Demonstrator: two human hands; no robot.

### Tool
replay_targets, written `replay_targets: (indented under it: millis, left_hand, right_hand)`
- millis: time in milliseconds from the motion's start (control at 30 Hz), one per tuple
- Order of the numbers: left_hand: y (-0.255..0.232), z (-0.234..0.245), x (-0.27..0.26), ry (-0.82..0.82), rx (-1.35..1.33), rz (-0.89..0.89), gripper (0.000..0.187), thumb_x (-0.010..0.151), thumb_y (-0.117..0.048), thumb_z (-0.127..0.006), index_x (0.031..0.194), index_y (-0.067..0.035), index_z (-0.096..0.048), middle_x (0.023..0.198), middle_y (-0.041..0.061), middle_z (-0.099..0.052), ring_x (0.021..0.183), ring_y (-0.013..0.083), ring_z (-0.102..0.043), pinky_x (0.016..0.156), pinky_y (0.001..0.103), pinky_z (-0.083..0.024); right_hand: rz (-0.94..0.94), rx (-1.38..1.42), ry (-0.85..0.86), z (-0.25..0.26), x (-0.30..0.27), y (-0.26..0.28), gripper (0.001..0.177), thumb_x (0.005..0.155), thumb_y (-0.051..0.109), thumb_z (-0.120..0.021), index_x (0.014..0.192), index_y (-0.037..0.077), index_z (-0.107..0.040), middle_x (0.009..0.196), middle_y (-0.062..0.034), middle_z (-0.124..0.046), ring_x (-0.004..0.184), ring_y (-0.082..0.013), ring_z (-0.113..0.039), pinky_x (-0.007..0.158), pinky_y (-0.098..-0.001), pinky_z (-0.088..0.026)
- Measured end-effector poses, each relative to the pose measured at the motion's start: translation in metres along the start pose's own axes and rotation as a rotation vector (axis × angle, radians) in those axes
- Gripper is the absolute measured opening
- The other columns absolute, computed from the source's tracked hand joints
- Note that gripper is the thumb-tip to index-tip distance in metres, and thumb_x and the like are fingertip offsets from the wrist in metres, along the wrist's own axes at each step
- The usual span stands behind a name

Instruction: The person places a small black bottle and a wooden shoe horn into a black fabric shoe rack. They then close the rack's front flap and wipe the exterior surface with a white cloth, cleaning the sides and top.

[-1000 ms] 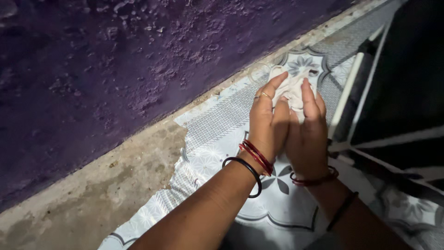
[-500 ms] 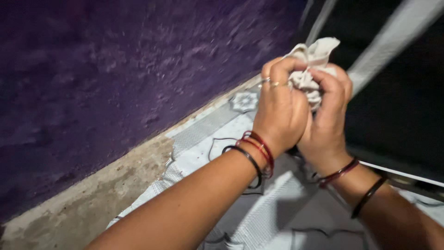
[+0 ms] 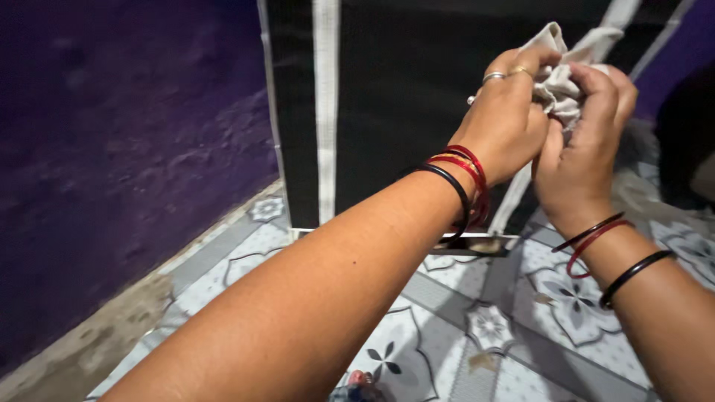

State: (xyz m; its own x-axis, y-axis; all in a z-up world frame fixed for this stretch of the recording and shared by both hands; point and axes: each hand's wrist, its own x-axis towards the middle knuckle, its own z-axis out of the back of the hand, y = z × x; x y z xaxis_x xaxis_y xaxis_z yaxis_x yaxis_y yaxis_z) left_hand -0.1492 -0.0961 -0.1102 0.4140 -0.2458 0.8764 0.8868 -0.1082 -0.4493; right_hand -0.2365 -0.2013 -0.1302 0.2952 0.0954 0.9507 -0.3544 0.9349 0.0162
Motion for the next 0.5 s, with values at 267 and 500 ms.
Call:
replay_targets:
  millis: [267, 500]
  left_hand:
    - [-0.006, -0.045, -0.025, 0.42, 0.119, -0.007, 0.079, 0.08, -0.004, -0.059, 0.156, -0.011, -0.037, 0.164, 0.035, -0.021, 0.145, 0.0468, -0.038, 0.118, 0.042, -0.036]
    - [0.015, -0.084, -0.041, 0.455, 0.103, 0.034, 0.078, 0.086, -0.006, -0.059, 0.159, -0.012, -0.033, 0.165, 0.03, -0.026, 0.148, 0.0416, -0.039, 0.119, 0.042, -0.035]
  right_hand:
    - [-0.275, -0.077, -0.148, 0.019, -0.068, -0.051, 0.047, 0.103, -0.009, -0.056, 0.146, -0.001, -0.041, 0.147, -0.0204, -0.038, 0.142, -0.0345, -0.045, 0.124, -0.0413, -0.039]
    - [-0.334, -0.114, -0.114, 0.017, -0.1, -0.075, 0.047, 0.101, -0.008, -0.058, 0.145, -0.002, -0.042, 0.146, -0.0205, -0.039, 0.141, -0.0354, -0.044, 0.123, -0.0435, -0.038]
